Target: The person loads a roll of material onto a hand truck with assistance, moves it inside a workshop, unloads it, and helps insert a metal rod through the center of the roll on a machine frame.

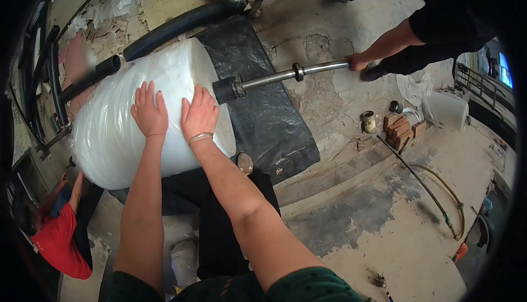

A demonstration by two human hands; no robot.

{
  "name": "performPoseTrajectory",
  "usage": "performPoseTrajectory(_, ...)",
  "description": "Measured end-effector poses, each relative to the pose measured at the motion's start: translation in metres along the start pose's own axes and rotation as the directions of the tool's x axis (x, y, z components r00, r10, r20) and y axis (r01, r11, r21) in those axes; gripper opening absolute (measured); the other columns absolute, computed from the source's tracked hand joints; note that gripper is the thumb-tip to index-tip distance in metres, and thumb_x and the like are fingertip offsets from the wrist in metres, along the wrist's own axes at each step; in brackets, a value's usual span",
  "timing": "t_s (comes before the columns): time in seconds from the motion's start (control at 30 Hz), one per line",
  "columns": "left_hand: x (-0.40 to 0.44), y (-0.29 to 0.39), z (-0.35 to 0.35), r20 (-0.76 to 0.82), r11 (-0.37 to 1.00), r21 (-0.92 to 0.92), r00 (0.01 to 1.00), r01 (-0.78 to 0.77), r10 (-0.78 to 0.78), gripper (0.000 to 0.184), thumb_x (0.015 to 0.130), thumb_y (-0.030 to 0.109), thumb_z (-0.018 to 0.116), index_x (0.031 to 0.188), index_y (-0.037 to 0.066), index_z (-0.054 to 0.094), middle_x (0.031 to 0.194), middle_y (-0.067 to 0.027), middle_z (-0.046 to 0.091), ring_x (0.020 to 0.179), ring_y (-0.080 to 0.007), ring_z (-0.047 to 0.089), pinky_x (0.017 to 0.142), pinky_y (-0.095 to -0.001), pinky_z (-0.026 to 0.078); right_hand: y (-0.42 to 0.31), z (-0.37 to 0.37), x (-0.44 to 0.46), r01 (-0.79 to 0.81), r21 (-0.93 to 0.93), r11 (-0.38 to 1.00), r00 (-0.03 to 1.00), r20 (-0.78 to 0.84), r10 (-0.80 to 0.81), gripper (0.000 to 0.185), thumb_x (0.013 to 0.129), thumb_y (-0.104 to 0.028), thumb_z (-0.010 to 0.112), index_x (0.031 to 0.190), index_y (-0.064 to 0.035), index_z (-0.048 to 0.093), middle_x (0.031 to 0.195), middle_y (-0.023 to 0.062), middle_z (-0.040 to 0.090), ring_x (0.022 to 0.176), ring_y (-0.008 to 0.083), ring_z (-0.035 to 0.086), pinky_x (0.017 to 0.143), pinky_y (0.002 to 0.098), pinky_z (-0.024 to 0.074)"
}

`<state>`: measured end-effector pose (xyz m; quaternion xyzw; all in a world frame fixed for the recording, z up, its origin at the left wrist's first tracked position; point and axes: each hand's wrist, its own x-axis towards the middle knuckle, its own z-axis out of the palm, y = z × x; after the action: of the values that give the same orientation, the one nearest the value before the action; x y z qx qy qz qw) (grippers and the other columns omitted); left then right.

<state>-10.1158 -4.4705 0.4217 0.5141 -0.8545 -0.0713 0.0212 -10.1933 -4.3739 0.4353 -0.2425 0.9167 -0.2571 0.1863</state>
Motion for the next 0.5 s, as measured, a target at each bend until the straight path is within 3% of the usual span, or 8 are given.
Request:
performPoseTrajectory(0.3, 0.005, 0.000, -0.005, 0.031, 0.999, 0.026, 0.999, 0.028, -0.029, 0.041, 0.091, 0.034, 0.047, 0.129, 0.018, 0.050, 0.139, -0.0028, 0.043, 0.133, -0.0225, 0.033, 0.105, -0.0479, 0.021, 0.006, 0.000, 0.008, 0.076, 0.011, 0.997, 0.989, 0.124, -0.077, 0.055, 0.089, -0.030, 0.050, 0.132, 0.0007, 0.034, 0.131, 0.0193, 0.042, 0.117, 0.0348, 0.042, 0.093, 0.0484, 0.0358)
performPoseTrajectory(0.4, 0.002, -0.003, -0.009, 0.060, 0.999, 0.005, 0.997, 0.045, -0.045, 0.042, 0.090, 0.034, 0.048, 0.129, 0.018, 0.051, 0.139, -0.0027, 0.043, 0.133, -0.0220, 0.032, 0.105, -0.0473, 0.021, 0.009, -0.011, 0.012, 0.115, -0.021, 0.993, 0.972, 0.207, -0.108, 0.061, 0.088, -0.033, 0.052, 0.135, 0.0014, 0.032, 0.132, 0.0190, 0.042, 0.117, 0.0344, 0.042, 0.095, 0.0470, 0.0354)
performPoseTrajectory(0.5, 0.008, -0.010, -0.011, 0.068, 0.998, -0.013, 0.996, 0.059, -0.058, 0.042, 0.090, 0.034, 0.050, 0.128, 0.018, 0.051, 0.139, -0.0024, 0.043, 0.133, -0.0215, 0.032, 0.105, -0.0464, 0.021, 0.018, -0.027, 0.026, 0.109, 0.080, 0.991, 0.903, 0.408, -0.132, 0.064, 0.086, -0.035, 0.056, 0.136, -0.0020, 0.031, 0.131, 0.0189, 0.044, 0.118, 0.0349, 0.042, 0.094, 0.0478, 0.0358)
